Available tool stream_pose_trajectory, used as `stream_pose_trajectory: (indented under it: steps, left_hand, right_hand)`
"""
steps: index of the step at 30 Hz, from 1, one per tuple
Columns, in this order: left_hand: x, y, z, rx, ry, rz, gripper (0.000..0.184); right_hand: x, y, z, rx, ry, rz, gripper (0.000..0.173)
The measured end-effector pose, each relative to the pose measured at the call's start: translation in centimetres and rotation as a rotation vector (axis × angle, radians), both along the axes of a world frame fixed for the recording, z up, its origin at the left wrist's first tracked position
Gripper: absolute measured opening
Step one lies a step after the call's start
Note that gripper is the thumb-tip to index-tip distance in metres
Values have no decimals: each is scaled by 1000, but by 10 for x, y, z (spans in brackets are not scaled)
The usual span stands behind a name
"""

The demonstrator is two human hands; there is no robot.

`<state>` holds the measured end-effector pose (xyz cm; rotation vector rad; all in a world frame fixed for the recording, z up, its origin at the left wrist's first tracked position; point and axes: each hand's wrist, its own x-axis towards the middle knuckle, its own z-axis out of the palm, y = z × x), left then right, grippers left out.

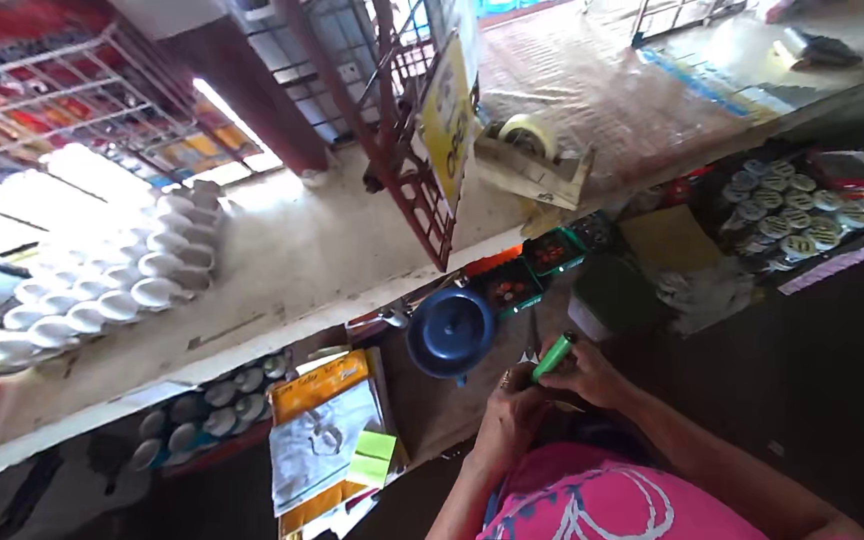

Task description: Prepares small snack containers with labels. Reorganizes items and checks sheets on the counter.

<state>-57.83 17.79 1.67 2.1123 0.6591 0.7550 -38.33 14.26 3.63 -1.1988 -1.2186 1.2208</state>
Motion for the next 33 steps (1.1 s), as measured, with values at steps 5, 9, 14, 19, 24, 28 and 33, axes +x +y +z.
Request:
stream_pose_trajectory:
  steps: [5,9,14,19,24,28,33]
  left_hand:
    - [57,19,33,106,-9,-243,14]
    - [127,22,45,366,23,-182,11]
    - [236,39,60,462,92,-254,7]
    - [330,58,87,221,66,-478,12]
    - [369,74,87,-183,150,-639,11]
    - [388,107,72,-323,-88,-156,14]
    - [430,153,94,-468,-99,279,12]
  right_hand:
    - [45,-12,25,169,175,-145,22]
    - [107,-9,29,252,176,-190,14]
    - [202,6,42,305,114,-286,16]
    - [305,27,42,446,170,-166,20]
    - [423,51,53,492,415,-353,17]
    - [482,82,69,537,151,-459,34]
    - [450,128,47,559,-158,-323,41]
